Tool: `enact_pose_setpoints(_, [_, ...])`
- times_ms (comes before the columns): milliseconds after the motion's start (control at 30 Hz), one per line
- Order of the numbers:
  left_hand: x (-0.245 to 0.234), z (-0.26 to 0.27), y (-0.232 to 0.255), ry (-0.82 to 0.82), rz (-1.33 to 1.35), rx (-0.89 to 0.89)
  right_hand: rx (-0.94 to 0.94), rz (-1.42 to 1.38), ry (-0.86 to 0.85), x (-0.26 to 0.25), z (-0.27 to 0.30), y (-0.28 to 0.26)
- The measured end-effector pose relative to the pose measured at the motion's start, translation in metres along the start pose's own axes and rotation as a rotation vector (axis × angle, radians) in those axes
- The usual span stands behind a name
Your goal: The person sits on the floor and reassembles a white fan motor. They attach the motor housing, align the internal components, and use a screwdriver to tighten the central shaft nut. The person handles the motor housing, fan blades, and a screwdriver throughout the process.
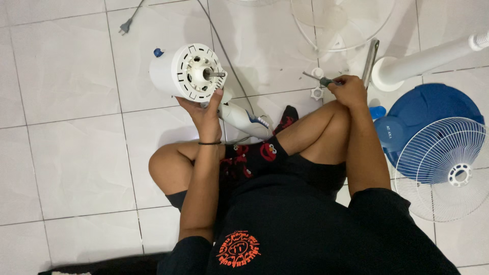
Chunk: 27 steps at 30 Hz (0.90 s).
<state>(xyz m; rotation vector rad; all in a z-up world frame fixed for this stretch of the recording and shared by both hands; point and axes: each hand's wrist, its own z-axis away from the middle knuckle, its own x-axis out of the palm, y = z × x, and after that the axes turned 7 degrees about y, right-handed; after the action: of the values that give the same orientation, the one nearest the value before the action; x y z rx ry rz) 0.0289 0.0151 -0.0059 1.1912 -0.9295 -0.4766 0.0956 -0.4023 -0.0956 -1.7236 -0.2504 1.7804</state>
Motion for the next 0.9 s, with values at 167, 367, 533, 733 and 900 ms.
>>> enact_pose_setpoints(167, [-0.002, 0.0, -0.002, 0.032, -0.021, -0.027, 0.088, -0.211, -0.05, -0.002, -0.001, 0.001])
enact_pose_setpoints(367, [0.0, -0.001, -0.01, -0.003, -0.034, 0.068, 0.096, -0.445, -0.049, -0.021, 0.008, -0.009])
enact_pose_setpoints(533, [0.009, 0.006, -0.015, -0.014, -0.05, 0.068, -0.027, -0.626, -0.063, -0.068, 0.03, -0.047])
enact_pose_setpoints(733, [0.027, 0.01, -0.009, -0.051, -0.09, -0.006, -0.247, -0.72, -0.092, -0.134, 0.069, -0.11])
enact_pose_setpoints(900, [0.042, 0.009, -0.004, -0.088, -0.051, 0.02, -0.473, -0.826, -0.185, -0.153, 0.093, -0.161])
